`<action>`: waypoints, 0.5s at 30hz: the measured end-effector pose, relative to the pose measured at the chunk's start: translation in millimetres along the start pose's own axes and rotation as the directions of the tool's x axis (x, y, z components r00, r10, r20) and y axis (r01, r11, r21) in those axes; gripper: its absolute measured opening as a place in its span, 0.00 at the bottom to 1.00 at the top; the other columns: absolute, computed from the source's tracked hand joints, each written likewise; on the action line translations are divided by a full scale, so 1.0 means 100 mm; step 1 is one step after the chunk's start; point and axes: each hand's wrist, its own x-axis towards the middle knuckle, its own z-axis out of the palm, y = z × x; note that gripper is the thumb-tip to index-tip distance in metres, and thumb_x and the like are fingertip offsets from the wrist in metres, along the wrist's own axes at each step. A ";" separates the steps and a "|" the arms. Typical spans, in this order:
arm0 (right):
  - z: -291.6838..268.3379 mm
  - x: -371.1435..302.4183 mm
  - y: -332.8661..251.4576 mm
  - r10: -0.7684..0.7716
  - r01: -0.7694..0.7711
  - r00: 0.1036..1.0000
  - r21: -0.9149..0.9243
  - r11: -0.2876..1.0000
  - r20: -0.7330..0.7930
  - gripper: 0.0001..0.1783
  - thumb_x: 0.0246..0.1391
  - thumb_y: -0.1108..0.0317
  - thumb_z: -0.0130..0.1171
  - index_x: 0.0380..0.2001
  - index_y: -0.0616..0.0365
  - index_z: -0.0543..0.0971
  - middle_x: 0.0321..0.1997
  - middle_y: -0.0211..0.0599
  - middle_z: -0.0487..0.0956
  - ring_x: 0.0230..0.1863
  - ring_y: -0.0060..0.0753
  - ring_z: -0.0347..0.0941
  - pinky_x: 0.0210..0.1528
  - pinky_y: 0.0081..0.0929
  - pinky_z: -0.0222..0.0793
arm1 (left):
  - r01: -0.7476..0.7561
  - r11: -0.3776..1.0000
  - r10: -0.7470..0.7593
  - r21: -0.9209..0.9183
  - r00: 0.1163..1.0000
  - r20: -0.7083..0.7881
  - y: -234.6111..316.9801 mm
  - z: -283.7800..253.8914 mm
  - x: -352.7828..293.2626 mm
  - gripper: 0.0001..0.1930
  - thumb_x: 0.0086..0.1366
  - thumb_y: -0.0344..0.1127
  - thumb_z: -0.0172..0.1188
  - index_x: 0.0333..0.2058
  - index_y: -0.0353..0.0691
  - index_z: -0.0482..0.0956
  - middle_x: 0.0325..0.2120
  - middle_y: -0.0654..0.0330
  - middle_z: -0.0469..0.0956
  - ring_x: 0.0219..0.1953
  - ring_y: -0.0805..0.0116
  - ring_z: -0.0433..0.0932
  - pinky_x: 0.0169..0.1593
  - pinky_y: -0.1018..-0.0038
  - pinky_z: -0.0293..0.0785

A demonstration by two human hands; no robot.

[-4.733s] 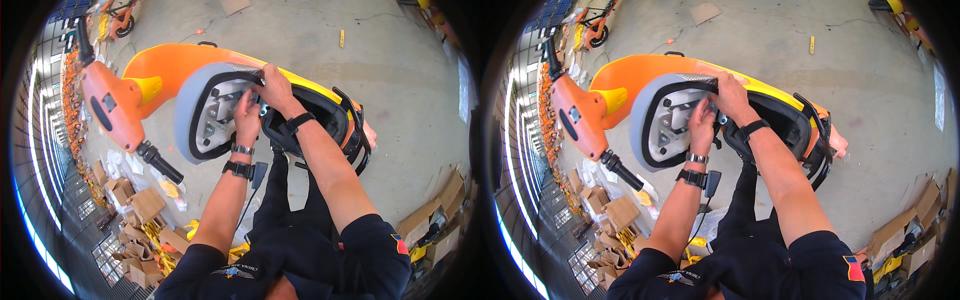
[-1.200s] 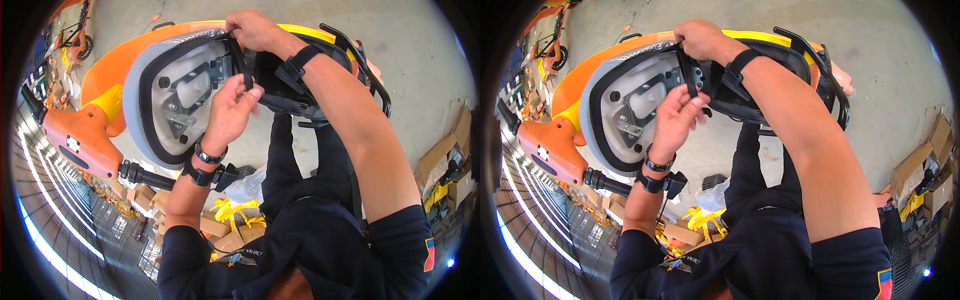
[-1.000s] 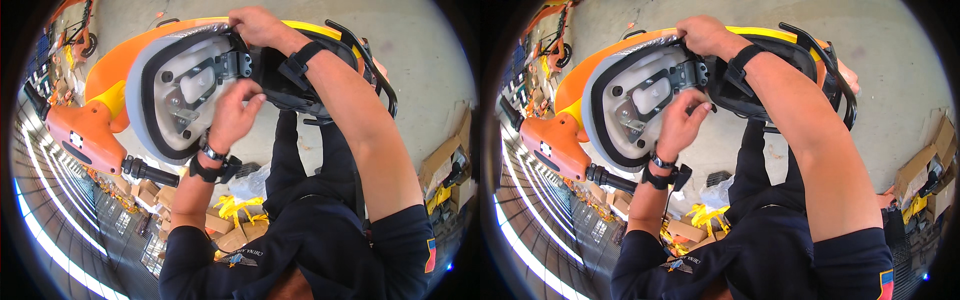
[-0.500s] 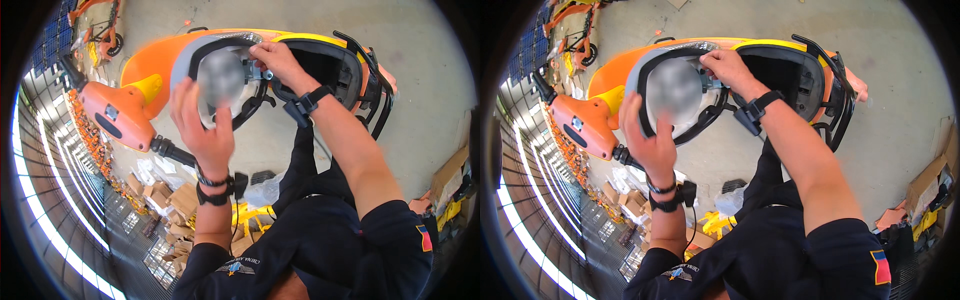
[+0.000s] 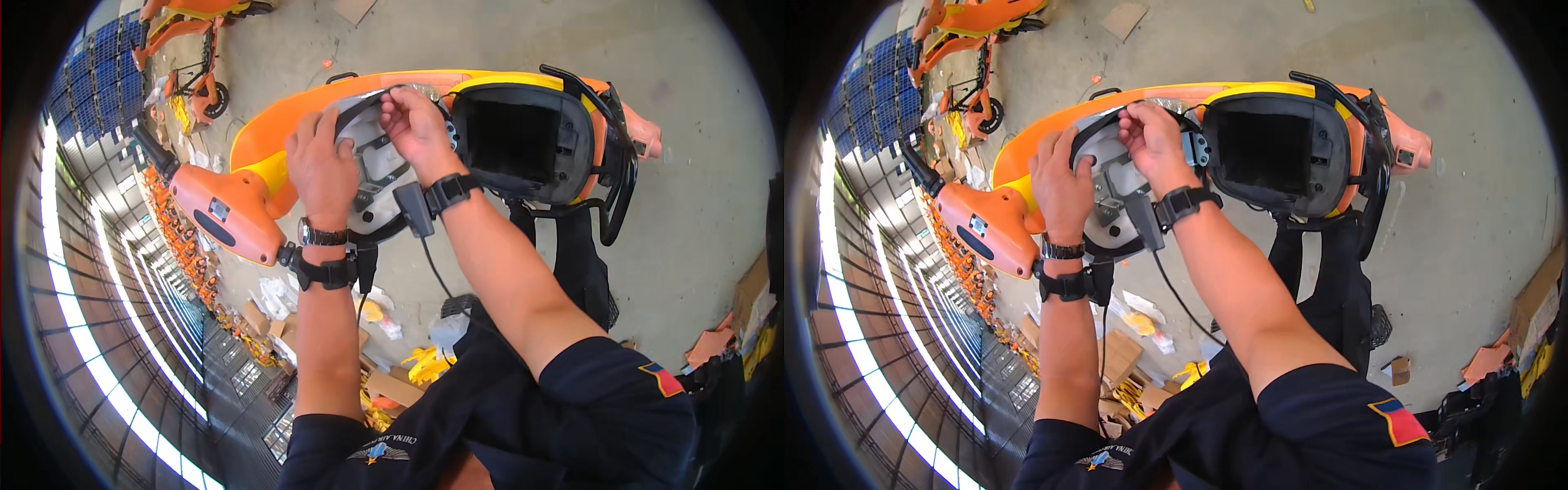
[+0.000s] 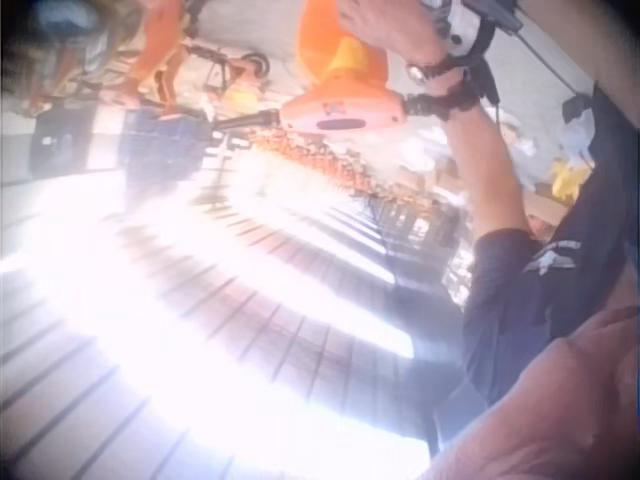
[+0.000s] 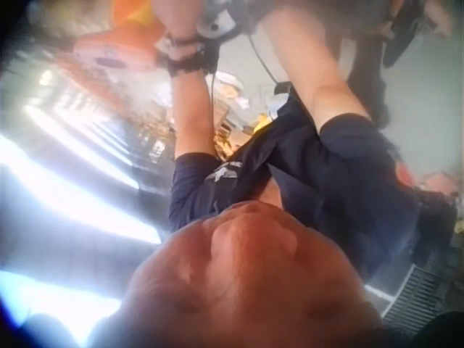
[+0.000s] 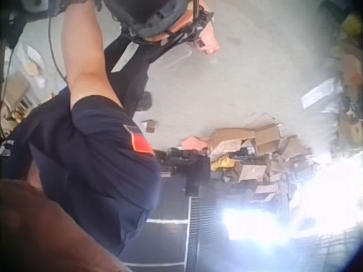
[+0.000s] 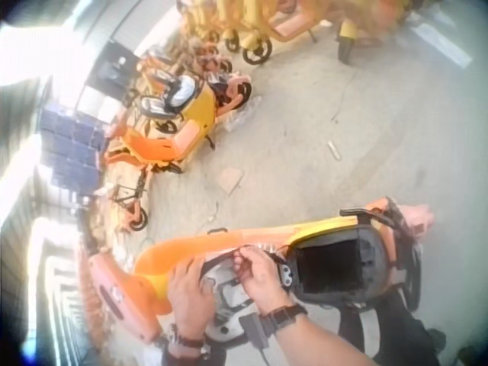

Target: The person attaches a gray protective cover to the seat area of an electric scooter and secures it by connecting internal wiring components.

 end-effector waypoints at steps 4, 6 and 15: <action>0.01 0.00 0.00 -0.019 0.019 1.000 0.008 1.000 -0.020 0.03 0.55 0.75 0.58 0.30 0.55 0.75 0.31 0.32 0.77 0.32 0.27 0.74 0.35 0.26 0.73 | 0.000 0.999 -0.004 -0.048 0.998 -0.070 0.00 0.06 0.07 0.14 0.56 0.28 0.62 0.43 0.41 0.80 0.40 0.57 0.77 0.43 0.53 0.73 0.47 0.63 0.69; 0.04 0.01 -0.05 -0.043 0.042 0.999 -0.072 0.996 -0.015 0.04 0.55 0.75 0.59 0.31 0.53 0.74 0.29 0.29 0.77 0.31 0.28 0.77 0.31 0.27 0.74 | 0.017 1.000 -0.016 0.013 0.997 -0.074 0.00 0.09 0.13 0.12 0.56 0.29 0.61 0.41 0.41 0.81 0.37 0.57 0.77 0.41 0.53 0.74 0.45 0.63 0.69; 0.07 -0.22 0.04 -0.021 0.086 0.984 -0.376 0.923 0.175 0.06 0.57 0.70 0.59 0.38 0.55 0.77 0.30 0.26 0.77 0.24 0.19 0.74 0.23 0.19 0.69 | 0.010 0.982 -0.030 -0.191 0.994 -0.105 -0.10 0.17 0.22 0.06 0.57 0.30 0.62 0.34 0.40 0.82 0.30 0.56 0.75 0.35 0.53 0.72 0.40 0.61 0.68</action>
